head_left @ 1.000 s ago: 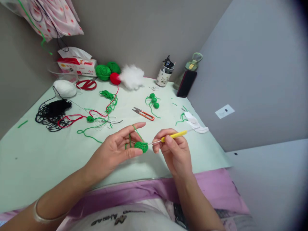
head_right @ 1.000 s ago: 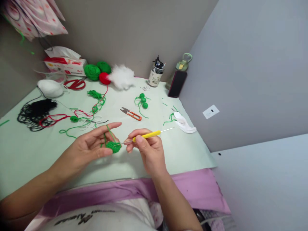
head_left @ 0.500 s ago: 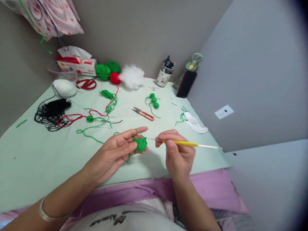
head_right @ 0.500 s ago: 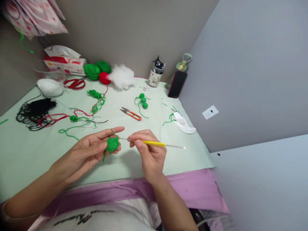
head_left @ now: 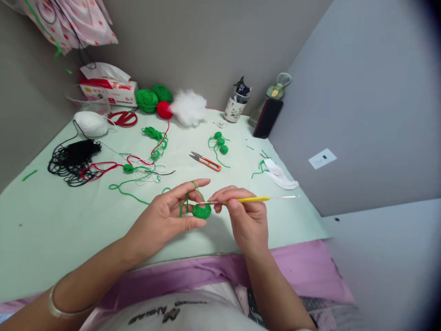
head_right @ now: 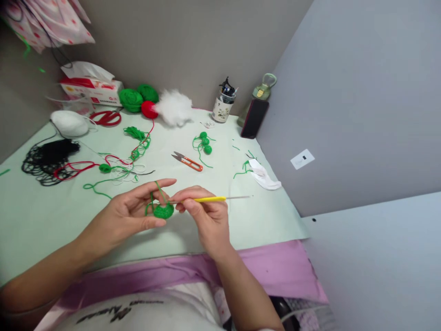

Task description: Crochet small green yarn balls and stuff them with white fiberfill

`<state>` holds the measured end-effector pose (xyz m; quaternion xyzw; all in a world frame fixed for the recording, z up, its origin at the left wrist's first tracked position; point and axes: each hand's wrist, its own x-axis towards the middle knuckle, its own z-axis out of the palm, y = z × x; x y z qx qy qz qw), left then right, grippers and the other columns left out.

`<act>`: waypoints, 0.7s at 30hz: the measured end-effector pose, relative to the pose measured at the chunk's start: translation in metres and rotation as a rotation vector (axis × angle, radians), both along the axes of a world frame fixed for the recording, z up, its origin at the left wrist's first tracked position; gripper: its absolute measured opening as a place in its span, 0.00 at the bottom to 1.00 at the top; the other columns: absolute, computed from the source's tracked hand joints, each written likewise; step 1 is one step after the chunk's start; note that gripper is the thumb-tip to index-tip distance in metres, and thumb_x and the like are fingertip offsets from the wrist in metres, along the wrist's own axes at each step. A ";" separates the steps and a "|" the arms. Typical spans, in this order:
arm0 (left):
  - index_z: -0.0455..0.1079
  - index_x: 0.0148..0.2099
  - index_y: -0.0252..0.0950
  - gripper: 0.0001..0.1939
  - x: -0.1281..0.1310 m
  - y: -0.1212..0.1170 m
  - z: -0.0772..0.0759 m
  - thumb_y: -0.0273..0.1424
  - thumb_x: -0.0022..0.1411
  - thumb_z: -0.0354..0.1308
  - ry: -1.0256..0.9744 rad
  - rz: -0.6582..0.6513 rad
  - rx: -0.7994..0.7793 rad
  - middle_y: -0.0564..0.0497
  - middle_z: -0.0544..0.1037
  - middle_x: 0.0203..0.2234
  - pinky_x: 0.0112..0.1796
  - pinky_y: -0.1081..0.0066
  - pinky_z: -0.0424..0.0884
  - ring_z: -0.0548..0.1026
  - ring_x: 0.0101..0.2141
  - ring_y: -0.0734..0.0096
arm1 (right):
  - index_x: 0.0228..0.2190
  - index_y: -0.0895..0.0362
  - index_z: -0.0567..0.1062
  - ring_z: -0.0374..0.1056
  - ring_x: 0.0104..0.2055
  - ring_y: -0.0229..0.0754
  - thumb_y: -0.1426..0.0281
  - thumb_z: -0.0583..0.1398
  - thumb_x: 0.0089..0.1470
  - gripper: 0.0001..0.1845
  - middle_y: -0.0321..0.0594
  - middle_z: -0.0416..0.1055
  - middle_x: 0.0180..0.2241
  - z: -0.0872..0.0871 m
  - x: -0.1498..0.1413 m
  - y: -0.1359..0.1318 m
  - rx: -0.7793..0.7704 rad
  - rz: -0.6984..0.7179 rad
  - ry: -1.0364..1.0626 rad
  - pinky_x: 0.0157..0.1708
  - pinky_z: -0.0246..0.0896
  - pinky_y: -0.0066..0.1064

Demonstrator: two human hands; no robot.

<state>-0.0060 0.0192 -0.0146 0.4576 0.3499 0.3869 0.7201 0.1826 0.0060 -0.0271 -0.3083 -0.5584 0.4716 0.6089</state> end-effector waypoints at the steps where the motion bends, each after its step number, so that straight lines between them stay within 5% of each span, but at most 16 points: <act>1: 0.73 0.61 0.49 0.34 -0.001 0.001 0.001 0.27 0.53 0.74 0.027 0.000 0.012 0.55 0.73 0.36 0.41 0.71 0.69 0.74 0.42 0.69 | 0.39 0.50 0.83 0.72 0.35 0.39 0.68 0.61 0.66 0.09 0.39 0.79 0.36 0.000 0.001 0.001 -0.023 0.024 0.029 0.35 0.68 0.33; 12: 0.71 0.63 0.50 0.33 -0.005 0.002 0.008 0.31 0.55 0.72 0.145 -0.060 0.027 0.53 0.74 0.39 0.37 0.72 0.70 0.72 0.43 0.66 | 0.39 0.54 0.79 0.74 0.37 0.39 0.67 0.57 0.69 0.11 0.40 0.79 0.36 0.010 0.012 0.003 -0.015 0.130 -0.033 0.37 0.70 0.33; 21: 0.75 0.59 0.51 0.28 -0.009 0.005 0.006 0.28 0.57 0.70 0.207 -0.058 0.117 0.55 0.74 0.37 0.48 0.69 0.67 0.73 0.42 0.70 | 0.42 0.55 0.78 0.75 0.42 0.42 0.74 0.56 0.68 0.09 0.42 0.78 0.37 0.023 0.016 -0.001 0.298 0.045 -0.476 0.43 0.71 0.39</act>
